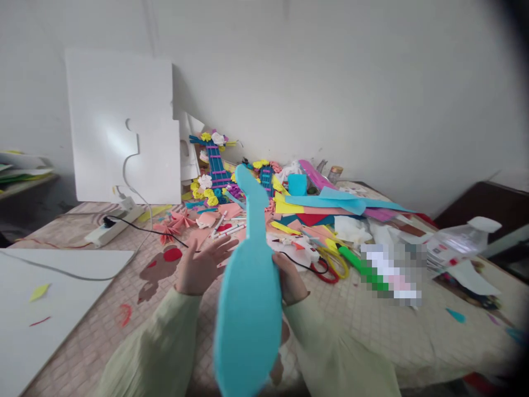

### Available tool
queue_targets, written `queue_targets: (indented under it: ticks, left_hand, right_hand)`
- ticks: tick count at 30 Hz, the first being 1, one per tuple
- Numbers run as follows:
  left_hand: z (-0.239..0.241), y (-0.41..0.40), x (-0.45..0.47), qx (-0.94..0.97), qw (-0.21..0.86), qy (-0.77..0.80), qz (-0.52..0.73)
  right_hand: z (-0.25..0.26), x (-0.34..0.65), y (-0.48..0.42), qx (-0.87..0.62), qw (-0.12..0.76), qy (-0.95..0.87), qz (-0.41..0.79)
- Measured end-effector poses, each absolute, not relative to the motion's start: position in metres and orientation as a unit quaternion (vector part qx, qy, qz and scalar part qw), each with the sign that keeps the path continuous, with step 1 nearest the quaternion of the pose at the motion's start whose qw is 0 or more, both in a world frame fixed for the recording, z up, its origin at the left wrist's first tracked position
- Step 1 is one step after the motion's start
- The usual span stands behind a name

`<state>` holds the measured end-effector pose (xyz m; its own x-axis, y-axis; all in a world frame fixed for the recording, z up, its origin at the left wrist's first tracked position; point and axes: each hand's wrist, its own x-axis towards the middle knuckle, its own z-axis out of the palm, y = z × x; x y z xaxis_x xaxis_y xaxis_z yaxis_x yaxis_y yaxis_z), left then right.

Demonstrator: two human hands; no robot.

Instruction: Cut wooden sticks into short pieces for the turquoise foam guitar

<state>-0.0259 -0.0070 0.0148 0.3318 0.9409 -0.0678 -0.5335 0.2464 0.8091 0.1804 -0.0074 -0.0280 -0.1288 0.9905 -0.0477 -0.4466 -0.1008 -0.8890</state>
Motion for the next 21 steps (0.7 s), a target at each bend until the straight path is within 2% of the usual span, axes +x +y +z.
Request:
queue_targets:
  ticks: [5, 8, 11, 13, 16, 18, 21]
  left_hand:
    - [0.009, -0.049, -0.049, 0.332, 0.754, 0.255, 0.506]
    - [0.005, -0.077, -0.038, 0.383, 0.729, 0.221, 0.522]
    - [0.015, -0.099, -0.007, 0.509, 0.675, 0.181, 0.502]
    - [0.024, -0.107, 0.014, 0.598, 0.578, 0.220, 0.509]
    - [0.032, -0.109, 0.037, 0.702, 0.367, 0.326, 0.517]
    - [0.032, -0.107, 0.045, 0.765, 0.236, 0.339, 0.493]
    - [0.029, -0.104, 0.051, 0.825, 0.086, 0.333, 0.449]
  right_hand:
    - [-0.024, 0.186, -0.002, -0.351, 0.588, -0.306, 0.661]
    - [-0.018, 0.182, -0.004, -0.333, 0.533, -0.268, 0.730]
    - [-0.008, 0.173, -0.006, -0.251, 0.471, -0.250, 0.808]
    - [-0.001, 0.165, -0.006, -0.206, 0.504, -0.259, 0.798]
    - [0.007, 0.153, -0.003, -0.191, 0.559, -0.257, 0.765]
    - [0.009, 0.147, -0.001, -0.158, 0.593, -0.256, 0.747]
    - [0.007, 0.142, 0.001, -0.114, 0.589, -0.308, 0.738]
